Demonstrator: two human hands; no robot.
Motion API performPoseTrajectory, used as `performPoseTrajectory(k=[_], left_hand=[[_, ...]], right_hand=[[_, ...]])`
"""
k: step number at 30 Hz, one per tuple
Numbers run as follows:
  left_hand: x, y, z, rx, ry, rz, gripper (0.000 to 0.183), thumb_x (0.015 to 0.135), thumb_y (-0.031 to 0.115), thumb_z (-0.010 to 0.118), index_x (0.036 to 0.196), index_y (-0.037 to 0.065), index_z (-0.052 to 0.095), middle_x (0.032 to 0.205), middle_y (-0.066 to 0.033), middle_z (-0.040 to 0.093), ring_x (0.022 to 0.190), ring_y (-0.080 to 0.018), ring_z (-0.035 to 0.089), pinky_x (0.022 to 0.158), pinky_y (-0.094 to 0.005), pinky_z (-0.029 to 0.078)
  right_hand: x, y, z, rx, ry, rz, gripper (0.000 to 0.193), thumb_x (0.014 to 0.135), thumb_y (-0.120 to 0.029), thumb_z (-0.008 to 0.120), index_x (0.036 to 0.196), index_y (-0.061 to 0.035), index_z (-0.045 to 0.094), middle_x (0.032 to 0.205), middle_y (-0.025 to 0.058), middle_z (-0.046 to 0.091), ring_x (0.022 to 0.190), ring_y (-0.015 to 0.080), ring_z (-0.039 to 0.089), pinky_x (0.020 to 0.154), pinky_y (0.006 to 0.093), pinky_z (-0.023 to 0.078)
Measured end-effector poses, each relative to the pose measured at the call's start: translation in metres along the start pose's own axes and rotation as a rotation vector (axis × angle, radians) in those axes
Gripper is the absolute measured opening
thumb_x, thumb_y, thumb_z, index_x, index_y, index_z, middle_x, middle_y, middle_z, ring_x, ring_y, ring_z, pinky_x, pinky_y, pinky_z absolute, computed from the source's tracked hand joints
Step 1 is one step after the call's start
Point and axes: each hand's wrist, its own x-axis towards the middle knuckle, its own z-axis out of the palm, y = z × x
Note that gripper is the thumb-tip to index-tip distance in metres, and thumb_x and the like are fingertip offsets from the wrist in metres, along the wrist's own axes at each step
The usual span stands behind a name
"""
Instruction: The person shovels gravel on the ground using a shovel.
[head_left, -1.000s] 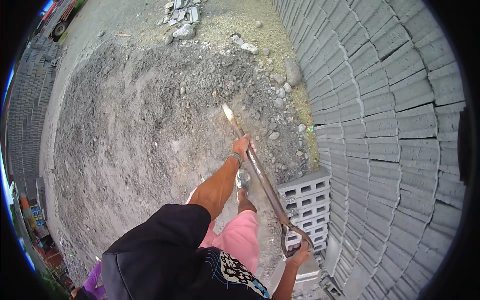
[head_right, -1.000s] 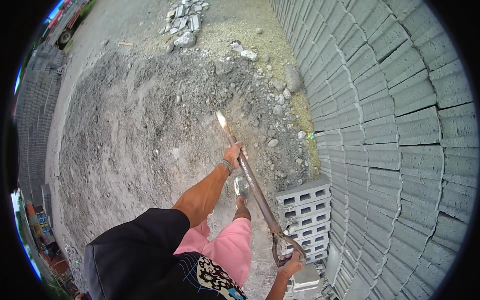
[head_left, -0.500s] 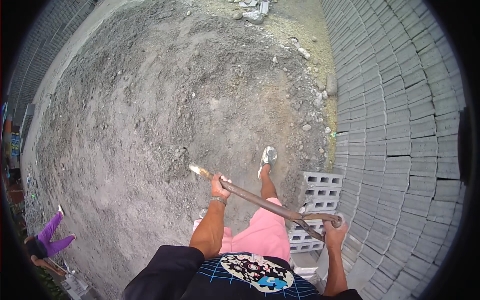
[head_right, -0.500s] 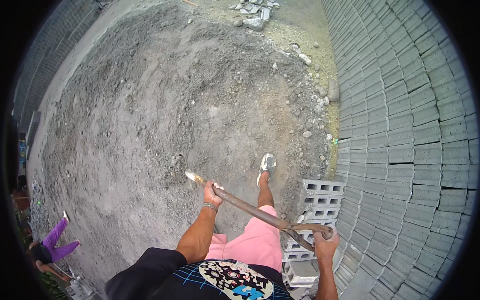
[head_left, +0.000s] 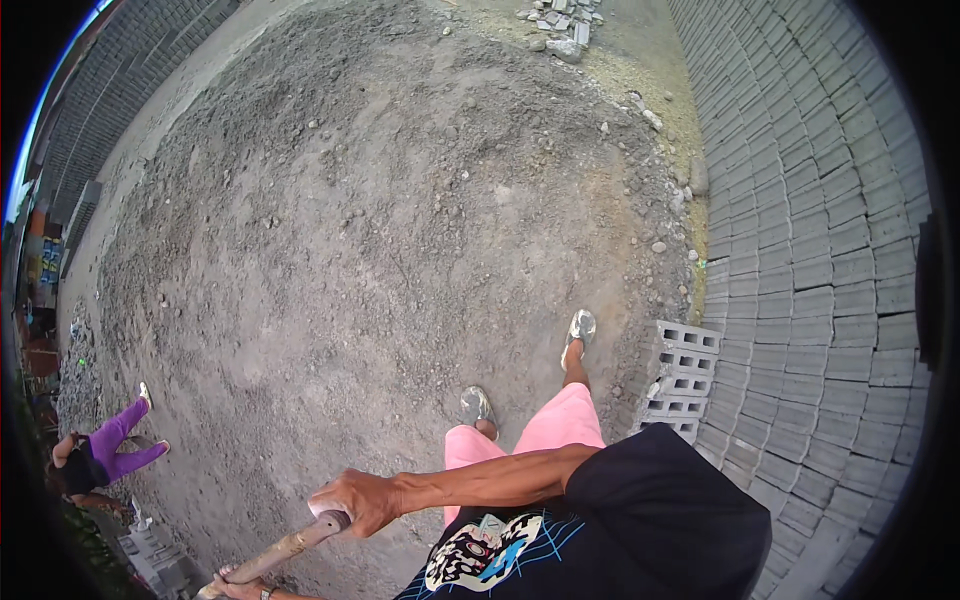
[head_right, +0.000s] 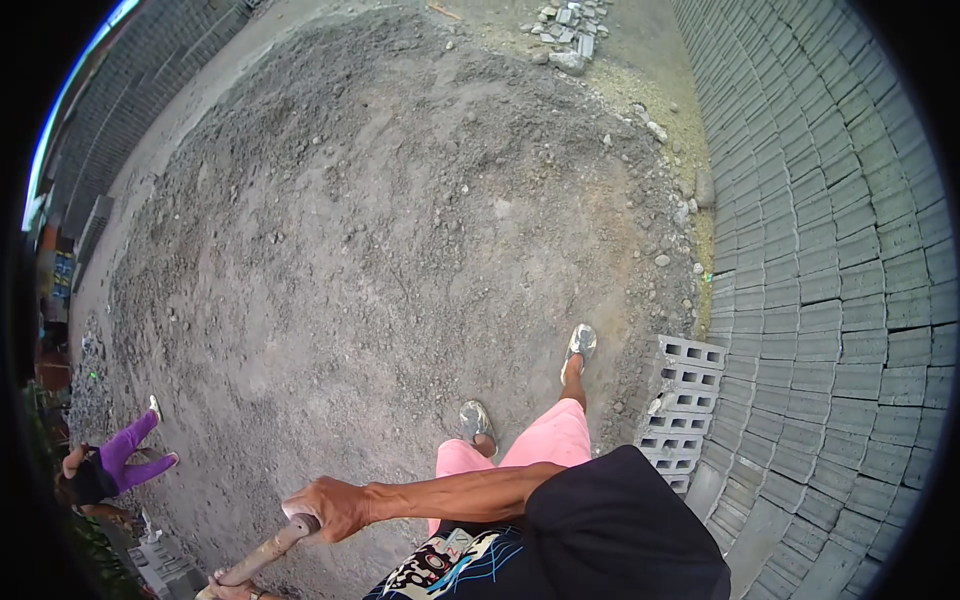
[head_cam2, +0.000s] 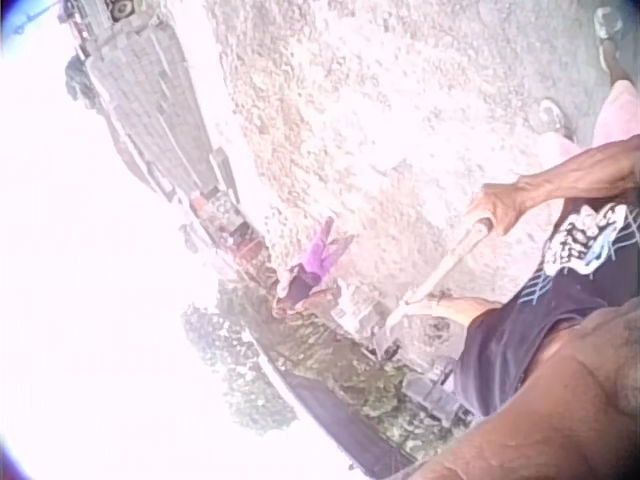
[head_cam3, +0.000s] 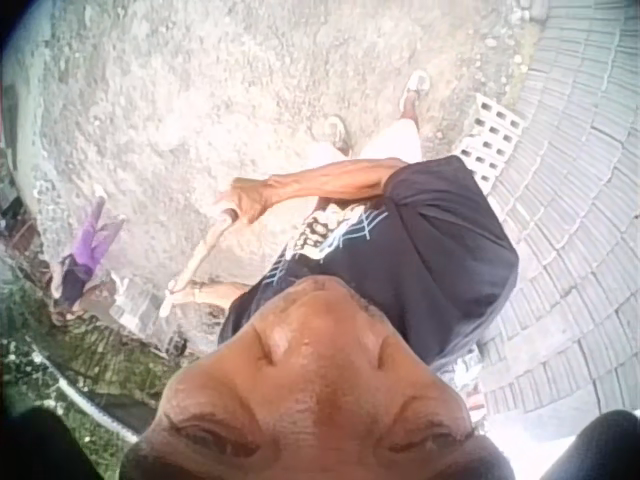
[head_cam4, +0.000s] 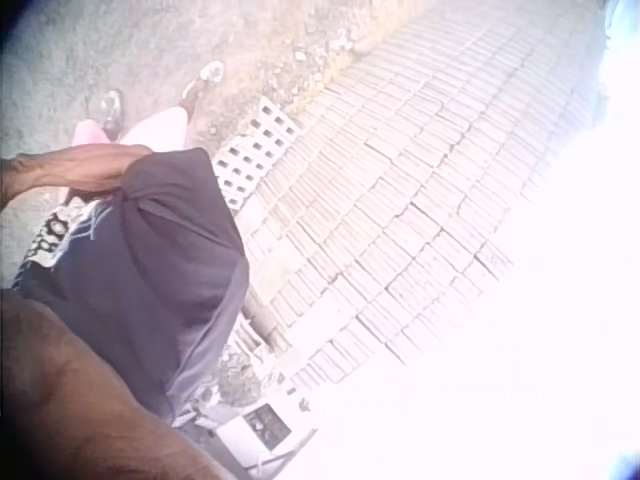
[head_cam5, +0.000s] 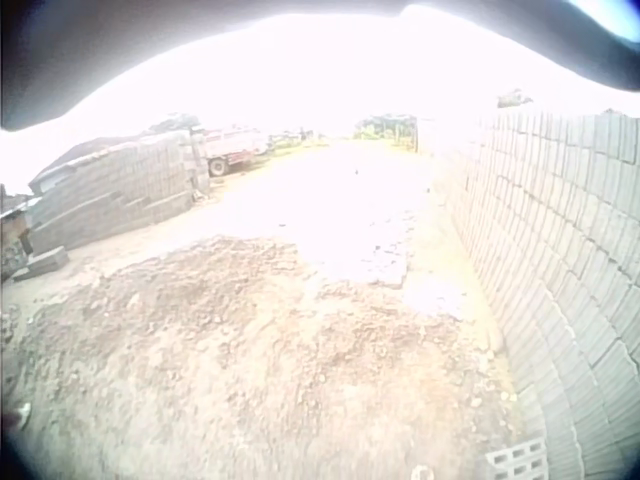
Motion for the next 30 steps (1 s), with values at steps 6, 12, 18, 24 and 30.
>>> performPoseTrajectory(k=[6, 12, 18, 24, 30], left_hand=[[-0.009, -0.076, 0.084, -0.240, -0.254, -0.148, 0.018, 0.088, 0.021, 0.059, 0.075, 0.011, 0.052, 0.062, 0.0000, 0.052, 0.052, -0.0107, 0.051, 0.048, -0.0251, 0.045], [-0.210, -0.338, 0.246, 0.104, -0.357, -0.922, 0.013, 0.082, 0.012, 0.051, 0.070, 0.013, 0.046, 0.060, -0.0021, 0.048, 0.054, -0.0169, 0.047, 0.054, -0.0338, 0.044], [-0.579, -0.441, 0.374, 0.477, -0.851, -1.325, 0.010, 0.085, 0.014, 0.055, 0.087, 0.005, 0.052, 0.070, -0.0112, 0.055, 0.063, -0.0264, 0.057, 0.063, -0.0431, 0.051], [-0.844, -0.509, 0.452, 0.803, -1.279, -1.220, 0.016, 0.085, 0.014, 0.060, 0.088, -0.001, 0.056, 0.071, -0.0115, 0.058, 0.059, -0.0244, 0.059, 0.053, -0.0386, 0.051], [-0.967, -0.596, 0.521, 1.137, -1.470, -0.972, 0.020, 0.084, 0.014, 0.062, 0.086, -0.006, 0.058, 0.072, -0.0142, 0.061, 0.059, -0.0241, 0.061, 0.054, -0.0359, 0.053]], right_hand=[[-0.086, 0.030, -0.049, 0.133, 0.410, 0.664, 0.024, 0.076, -0.017, 0.073, 0.095, -0.0052, 0.065, 0.070, -0.0017, 0.060, 0.064, 0.0082, 0.054, 0.057, 0.0273, 0.043], [-0.252, -0.055, -0.155, 0.448, 0.963, 1.024, 0.038, 0.078, -0.010, 0.071, 0.113, 0.0015, 0.062, 0.061, 0.0004, 0.058, 0.047, 0.0078, 0.052, 0.042, 0.0243, 0.041], [-0.395, -0.181, -0.203, 0.428, 1.806, 0.831, 0.036, 0.079, -0.004, 0.065, 0.113, 0.0023, 0.059, 0.056, 0.0040, 0.051, 0.041, 0.0139, 0.048, 0.039, 0.0288, 0.043], [-0.474, -0.171, -0.252, 0.517, 2.310, 0.398, 0.027, 0.083, -0.007, 0.061, 0.109, -0.0032, 0.060, 0.051, 0.0038, 0.045, 0.039, 0.0188, 0.045, 0.039, 0.0340, 0.042], [-0.548, -0.125, -0.362, 0.822, 2.513, 0.177, 0.025, 0.085, -0.011, 0.054, 0.109, -0.0086, 0.057, 0.050, 0.0007, 0.043, 0.038, 0.0179, 0.040, 0.045, 0.0353, 0.041]])
